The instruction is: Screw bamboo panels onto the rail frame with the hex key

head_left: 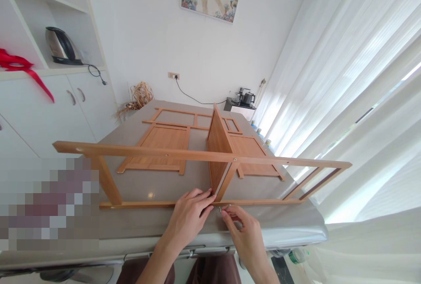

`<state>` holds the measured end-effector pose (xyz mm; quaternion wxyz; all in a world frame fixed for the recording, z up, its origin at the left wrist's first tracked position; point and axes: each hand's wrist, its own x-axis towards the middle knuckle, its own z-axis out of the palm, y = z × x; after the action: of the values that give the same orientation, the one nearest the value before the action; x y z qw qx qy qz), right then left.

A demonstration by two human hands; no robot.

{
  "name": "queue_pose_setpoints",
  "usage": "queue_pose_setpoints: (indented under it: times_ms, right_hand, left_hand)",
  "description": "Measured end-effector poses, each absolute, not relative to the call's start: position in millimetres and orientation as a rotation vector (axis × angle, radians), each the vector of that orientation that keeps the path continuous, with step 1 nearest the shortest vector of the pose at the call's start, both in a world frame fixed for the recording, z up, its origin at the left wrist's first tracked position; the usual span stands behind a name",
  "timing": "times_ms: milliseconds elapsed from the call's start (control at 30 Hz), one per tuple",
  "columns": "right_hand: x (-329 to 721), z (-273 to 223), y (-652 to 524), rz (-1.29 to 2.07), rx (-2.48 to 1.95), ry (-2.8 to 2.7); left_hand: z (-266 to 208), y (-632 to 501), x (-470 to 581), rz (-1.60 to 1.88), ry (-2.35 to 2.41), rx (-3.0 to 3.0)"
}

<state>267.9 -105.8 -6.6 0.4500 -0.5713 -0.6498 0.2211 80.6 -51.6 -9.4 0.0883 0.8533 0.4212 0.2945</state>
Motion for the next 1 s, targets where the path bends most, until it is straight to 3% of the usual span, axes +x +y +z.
queue_pose_setpoints:
  times_ms: [633, 1000]
  right_hand:
    - [257.4, -10.7, -104.1, 0.568, -1.543, -1.660]
    - [250.0, -23.8, -107.6, 0.258, -1.457, -1.741]
  left_hand:
    - [-6.9, -52.8, 79.9, 0.883, 1.248, 2.536]
    - [-6.6, -53.6, 80.3, 0.915, 1.238, 2.496]
